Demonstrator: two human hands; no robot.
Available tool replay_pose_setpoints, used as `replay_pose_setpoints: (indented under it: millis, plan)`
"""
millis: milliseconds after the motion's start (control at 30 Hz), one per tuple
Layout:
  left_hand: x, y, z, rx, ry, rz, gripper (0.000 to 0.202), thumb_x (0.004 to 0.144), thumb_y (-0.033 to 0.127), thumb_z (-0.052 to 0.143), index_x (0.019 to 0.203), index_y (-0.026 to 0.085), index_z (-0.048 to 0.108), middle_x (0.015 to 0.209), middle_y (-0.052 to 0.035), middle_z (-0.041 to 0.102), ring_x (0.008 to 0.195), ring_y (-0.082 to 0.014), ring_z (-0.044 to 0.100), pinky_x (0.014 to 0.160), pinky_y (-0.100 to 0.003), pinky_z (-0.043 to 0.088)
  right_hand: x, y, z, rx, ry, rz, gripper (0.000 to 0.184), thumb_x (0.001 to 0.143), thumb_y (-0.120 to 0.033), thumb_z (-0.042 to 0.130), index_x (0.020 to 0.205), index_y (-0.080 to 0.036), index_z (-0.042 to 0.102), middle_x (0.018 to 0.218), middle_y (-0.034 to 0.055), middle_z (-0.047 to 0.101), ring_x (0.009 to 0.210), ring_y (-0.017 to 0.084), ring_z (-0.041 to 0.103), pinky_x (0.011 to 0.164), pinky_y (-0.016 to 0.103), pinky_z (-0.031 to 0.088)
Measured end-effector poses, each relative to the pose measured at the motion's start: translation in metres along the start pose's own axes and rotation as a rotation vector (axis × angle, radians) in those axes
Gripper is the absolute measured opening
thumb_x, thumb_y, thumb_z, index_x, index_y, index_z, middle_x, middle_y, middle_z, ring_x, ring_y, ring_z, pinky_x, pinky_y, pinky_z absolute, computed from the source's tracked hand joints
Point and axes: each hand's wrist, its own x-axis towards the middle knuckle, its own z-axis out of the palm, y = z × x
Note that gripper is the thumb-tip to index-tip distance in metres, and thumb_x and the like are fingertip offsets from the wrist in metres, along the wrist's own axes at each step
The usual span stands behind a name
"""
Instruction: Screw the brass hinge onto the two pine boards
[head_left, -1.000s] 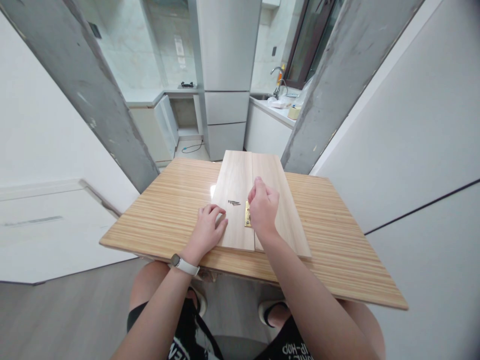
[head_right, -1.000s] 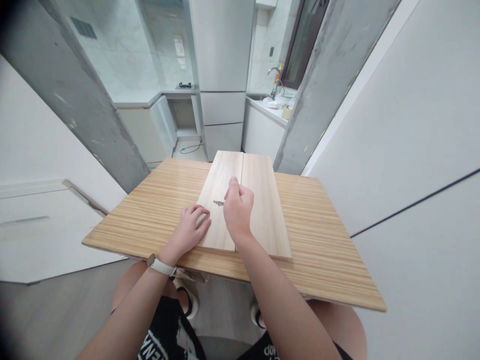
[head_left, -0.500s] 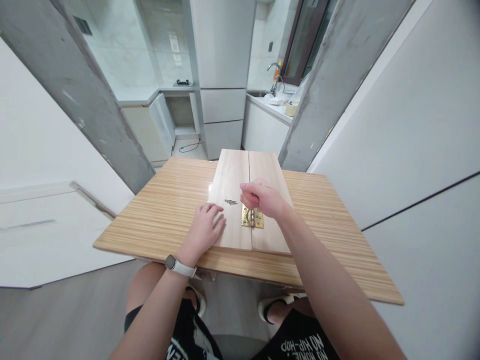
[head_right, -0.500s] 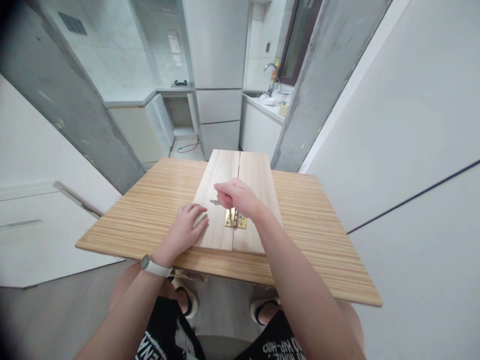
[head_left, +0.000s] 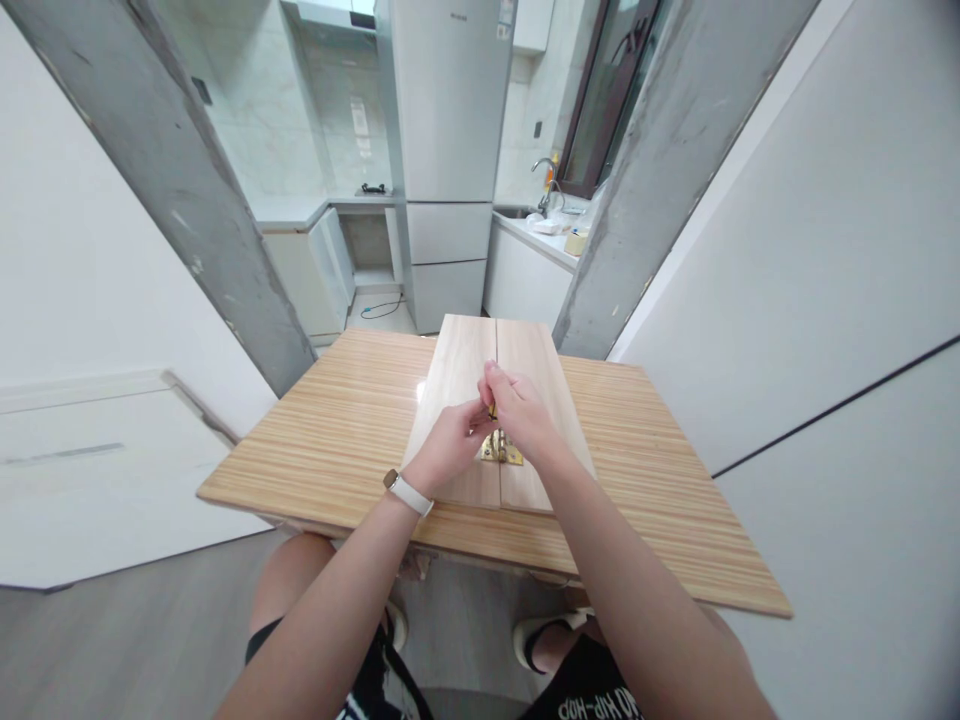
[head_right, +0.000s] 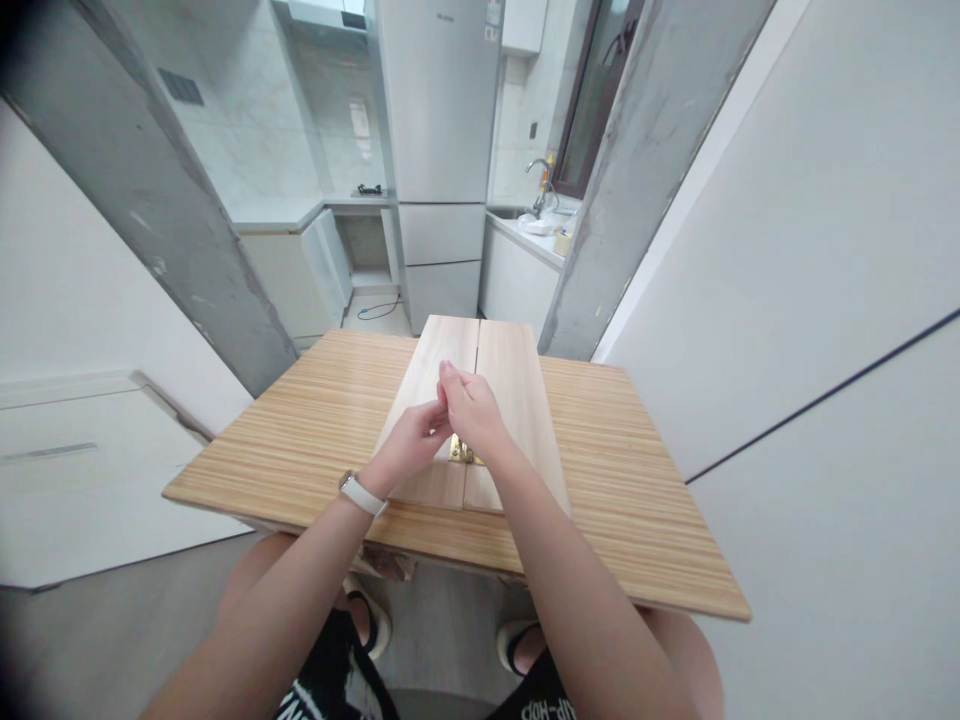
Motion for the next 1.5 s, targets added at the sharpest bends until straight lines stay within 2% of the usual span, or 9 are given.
replay_pose_setpoints:
  millis: [133,367,600,800,867,1033,1133,1267,1500]
  plan:
    - [0.002,0.003,0.0,0.185,0.029,0.021,0.019,0.091,0.014,0.057,0.097,0.016,0.074,0.086,-0.0062,0.077,0.076,-0.0196,0.068,0.073,-0.029,0.054,-0.004,-0.005,0.007,-0.011,0.199,-0.029,0.054,0.097,-0.065,0.05,0.064,-0.022,0.049,0.06,-0.003,0.044,0.061,0.014,0.042,0.058,0.029,0.033]
    - [0.003,-0.007,0.002,0.364,0.03,0.061,0.018,0.087,0.007,0.06,0.087,0.014,0.076,0.082,-0.0083,0.078,0.067,-0.0196,0.064,0.061,-0.027,0.043,-0.023,-0.019,0.046,0.019,0.628,-0.071,0.033,0.101,-0.046,0.05,0.077,-0.023,0.048,0.072,-0.0017,0.05,0.07,0.016,0.046,0.067,0.03,0.038]
    - [0.002,-0.019,-0.004,0.497,0.037,0.082,0.02,0.088,0.005,0.057,0.08,0.009,0.075,0.075,-0.0089,0.076,0.059,-0.0145,0.054,0.055,-0.026,0.036,-0.018,-0.014,0.064,0.004,0.715,-0.063,0.051,0.103,-0.048,0.044,0.06,-0.025,0.029,0.057,-0.0036,0.031,0.056,0.015,0.03,0.054,0.034,0.023]
    - [-0.005,-0.004,-0.012,0.213,-0.004,0.021,0.015,0.083,0.005,0.059,0.08,0.01,0.072,0.08,-0.0071,0.077,0.071,-0.0178,0.066,0.063,-0.024,0.048,-0.008,-0.005,0.047,0.009,0.46,-0.011,0.057,0.097,-0.05,0.052,0.05,-0.025,0.032,0.048,-0.0044,0.029,0.048,0.012,0.029,0.05,0.032,0.022]
    - [-0.005,0.0,-0.014,0.092,-0.034,-0.005,0.01,0.086,0.01,0.063,0.087,0.011,0.072,0.087,-0.0076,0.078,0.08,-0.0202,0.07,0.072,-0.026,0.054,0.0,-0.005,0.035,0.055,0.287,0.01,0.057,0.093,-0.047,0.057,0.047,-0.024,0.034,0.045,-0.0054,0.029,0.045,0.011,0.029,0.048,0.031,0.023]
    - [0.0,0.002,-0.012,-0.122,-0.136,-0.053,0.022,0.094,0.03,0.066,0.101,0.011,0.074,0.102,-0.011,0.079,0.099,-0.0253,0.073,0.089,-0.036,0.058,0.018,-0.016,0.001,0.273,-0.387,0.108,0.058,0.088,-0.048,0.062,0.042,-0.024,0.035,0.039,-0.0071,0.029,0.041,0.008,0.024,0.045,0.028,0.019]
    - [0.003,0.0,-0.007,-0.199,-0.123,-0.021,0.027,0.096,0.033,0.064,0.108,0.012,0.075,0.11,-0.0112,0.078,0.107,-0.0255,0.072,0.096,-0.037,0.057,0.022,-0.017,-0.011,0.377,-0.495,0.154,0.058,0.083,-0.047,0.068,0.045,-0.025,0.031,0.04,-0.0092,0.026,0.041,0.007,0.02,0.044,0.027,0.015]
    - [0.003,0.0,-0.001,-0.058,-0.007,-0.023,0.028,0.096,0.034,0.063,0.106,0.012,0.076,0.102,-0.0092,0.08,0.096,-0.0241,0.072,0.085,-0.033,0.057,0.019,-0.009,-0.01,0.341,-0.289,0.089,0.055,0.087,-0.048,0.066,0.048,-0.024,0.036,0.044,-0.0078,0.031,0.044,0.008,0.026,0.046,0.027,0.019]
    - [-0.005,0.003,0.0,0.157,0.068,0.012,0.019,0.09,0.015,0.059,0.082,0.012,0.075,0.081,-0.0049,0.077,0.076,-0.0184,0.066,0.071,-0.025,0.052,-0.014,-0.015,0.028,0.067,0.446,-0.069,0.028,0.092,-0.041,0.061,0.074,-0.022,0.051,0.07,-0.0031,0.049,0.068,0.015,0.047,0.065,0.028,0.039]
